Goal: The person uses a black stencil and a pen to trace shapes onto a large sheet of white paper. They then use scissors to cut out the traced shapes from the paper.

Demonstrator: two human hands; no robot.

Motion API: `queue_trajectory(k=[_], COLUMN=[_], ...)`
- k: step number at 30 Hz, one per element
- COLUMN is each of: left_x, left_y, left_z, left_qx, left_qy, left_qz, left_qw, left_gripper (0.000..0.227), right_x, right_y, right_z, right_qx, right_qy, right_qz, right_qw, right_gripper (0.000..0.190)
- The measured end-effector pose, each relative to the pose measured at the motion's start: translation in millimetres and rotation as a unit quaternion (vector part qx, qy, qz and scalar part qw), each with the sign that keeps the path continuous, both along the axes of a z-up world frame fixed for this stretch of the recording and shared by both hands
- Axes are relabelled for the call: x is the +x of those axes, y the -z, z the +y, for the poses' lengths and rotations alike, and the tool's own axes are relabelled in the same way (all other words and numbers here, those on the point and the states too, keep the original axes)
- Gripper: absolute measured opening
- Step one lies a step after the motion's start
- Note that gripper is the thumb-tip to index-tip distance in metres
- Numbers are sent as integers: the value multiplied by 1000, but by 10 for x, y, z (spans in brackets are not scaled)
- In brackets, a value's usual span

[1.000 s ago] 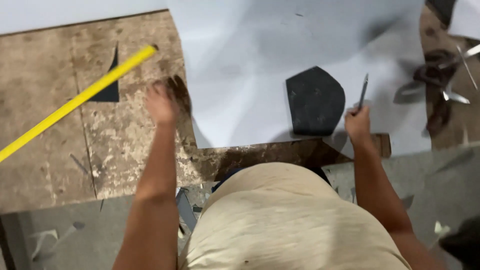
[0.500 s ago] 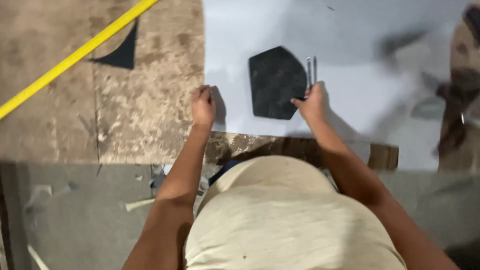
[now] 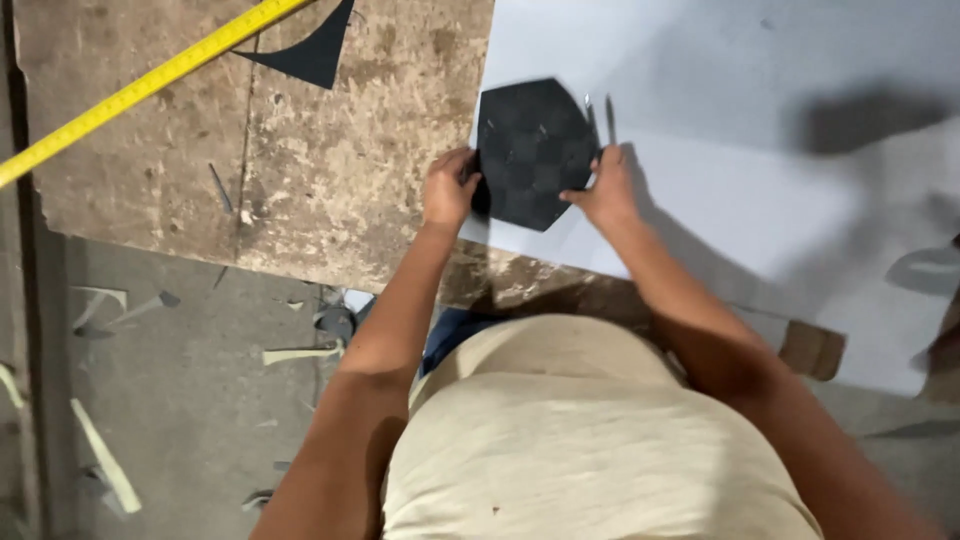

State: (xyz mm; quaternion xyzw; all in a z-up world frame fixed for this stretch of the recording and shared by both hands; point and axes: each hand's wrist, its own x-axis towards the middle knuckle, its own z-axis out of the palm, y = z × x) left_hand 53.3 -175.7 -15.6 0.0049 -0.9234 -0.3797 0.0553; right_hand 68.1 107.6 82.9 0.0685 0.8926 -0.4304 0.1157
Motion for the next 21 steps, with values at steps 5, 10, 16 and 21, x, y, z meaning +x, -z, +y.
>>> queue_trajectory(k=[5,10,16,21], left_x=[28,85,94,87], left_y=[-73,-190,-292,-189], left_z=[-170,-292,-330,-344], left_qx=[46,132,190,198], left_qy=[45,73,99,108], left_qz=[-20,-71,-112,-82], left_qw=[998,986,970,971], left_gripper=[44,42,41,43], right_x=[123,289,428,460], right_y=[-162,-276,-288,-384], right_z=[-301,-485,-571,-642], right_qx=[6,31,39,50], right_qy=[13,30,64,62], right_qz=[9,6,5,25], right_qw=[1000,999,997,997], right_gripper=[68,65,57,59])
